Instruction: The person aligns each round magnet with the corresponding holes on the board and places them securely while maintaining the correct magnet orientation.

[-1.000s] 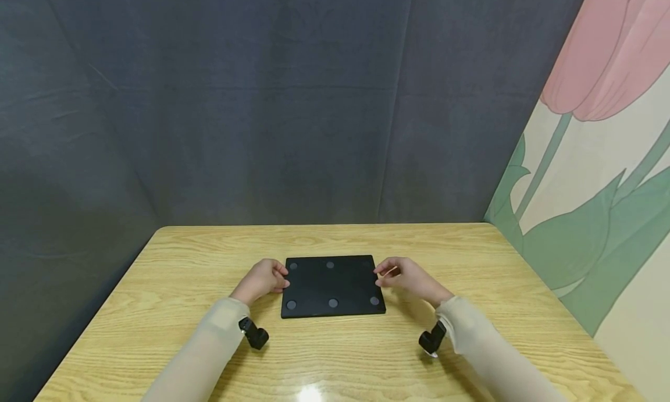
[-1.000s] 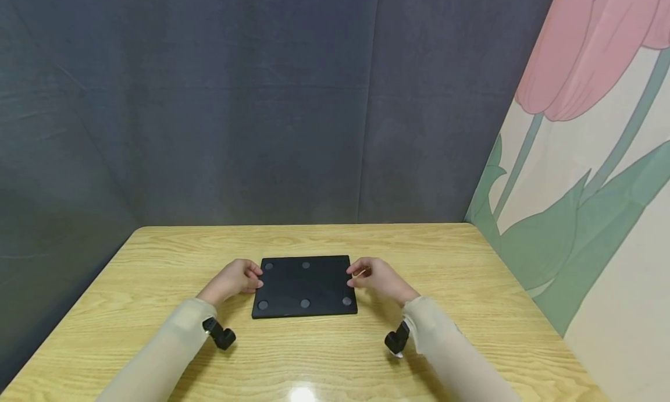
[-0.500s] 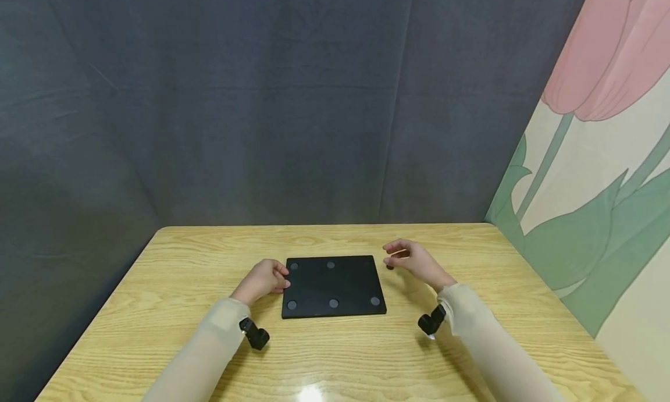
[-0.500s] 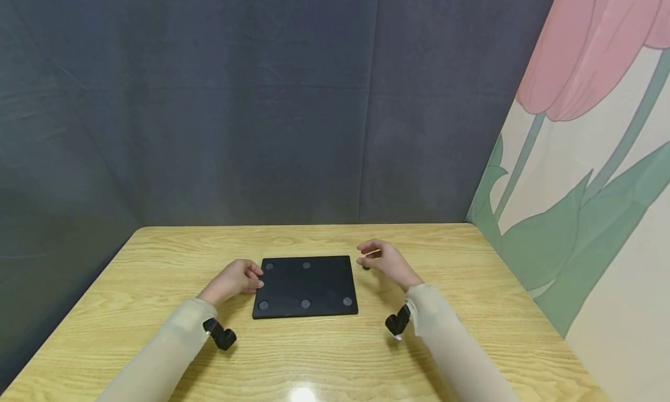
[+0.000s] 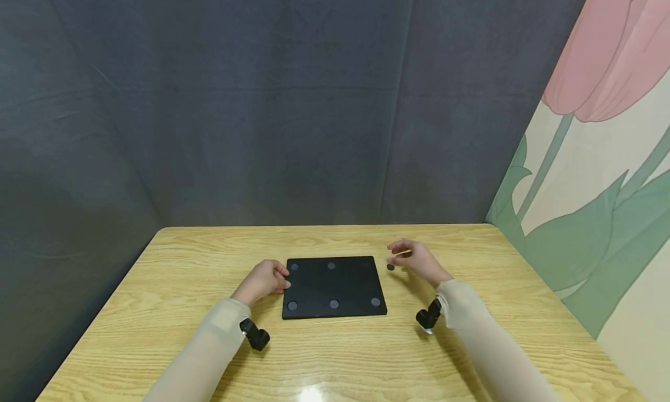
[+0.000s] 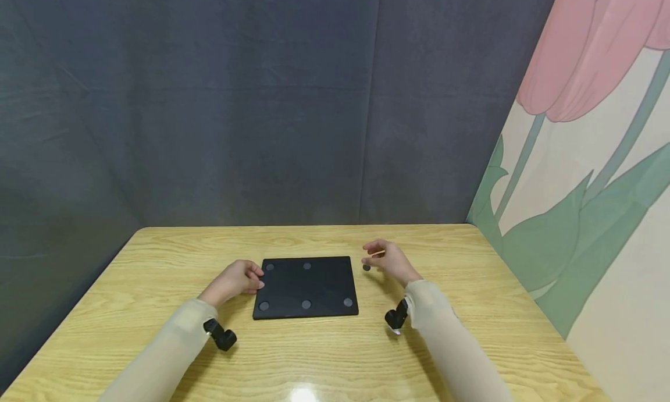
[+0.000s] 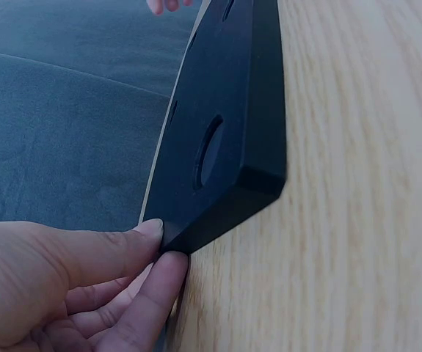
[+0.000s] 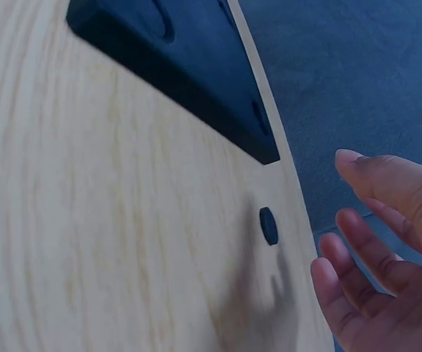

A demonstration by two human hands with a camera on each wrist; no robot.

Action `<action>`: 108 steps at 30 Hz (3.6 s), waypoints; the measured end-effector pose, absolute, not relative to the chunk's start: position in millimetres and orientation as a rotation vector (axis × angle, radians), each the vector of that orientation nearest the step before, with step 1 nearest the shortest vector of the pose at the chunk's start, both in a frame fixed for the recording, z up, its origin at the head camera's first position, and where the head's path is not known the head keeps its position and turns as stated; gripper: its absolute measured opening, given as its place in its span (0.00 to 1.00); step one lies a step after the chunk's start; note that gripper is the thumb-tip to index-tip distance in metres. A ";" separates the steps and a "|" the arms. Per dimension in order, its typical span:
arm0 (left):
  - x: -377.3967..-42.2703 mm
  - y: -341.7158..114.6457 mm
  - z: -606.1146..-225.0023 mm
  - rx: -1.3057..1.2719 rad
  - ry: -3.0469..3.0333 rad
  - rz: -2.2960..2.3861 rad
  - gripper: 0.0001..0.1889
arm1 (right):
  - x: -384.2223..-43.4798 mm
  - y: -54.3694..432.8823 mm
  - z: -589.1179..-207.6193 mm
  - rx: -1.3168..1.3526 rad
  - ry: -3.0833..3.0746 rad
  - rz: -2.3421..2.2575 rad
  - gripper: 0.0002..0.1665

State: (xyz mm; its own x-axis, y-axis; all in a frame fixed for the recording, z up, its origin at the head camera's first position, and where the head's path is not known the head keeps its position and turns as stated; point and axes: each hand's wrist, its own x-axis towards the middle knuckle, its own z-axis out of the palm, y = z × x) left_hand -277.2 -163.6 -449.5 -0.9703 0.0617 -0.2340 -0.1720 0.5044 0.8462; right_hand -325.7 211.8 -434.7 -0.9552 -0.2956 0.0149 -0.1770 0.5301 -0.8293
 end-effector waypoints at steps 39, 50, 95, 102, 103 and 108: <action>-278.8 -165.1 -451.3 -0.074 2.511 1.453 0.11 | -338.5 213.0 -455.1 -0.269 2.603 -1.309 0.18; -278.9 -165.0 -451.5 -0.079 2.508 1.453 0.11 | -338.0 211.9 -453.9 -0.249 2.590 -1.310 0.17; -277.2 -164.7 -448.7 -0.081 2.510 1.453 0.11 | -329.0 206.6 -436.3 -0.362 2.607 -1.257 0.11; -277.2 -165.2 -449.1 -0.074 2.499 1.461 0.11 | -327.9 200.1 -430.0 -0.407 2.637 -1.232 0.11; -277.2 -165.2 -448.9 -0.075 2.499 1.461 0.11 | -327.8 198.9 -429.7 -0.410 2.637 -1.234 0.11; -277.5 -165.0 -449.5 -0.079 2.496 1.463 0.11 | -326.9 192.7 -429.1 -0.427 2.636 -1.240 0.11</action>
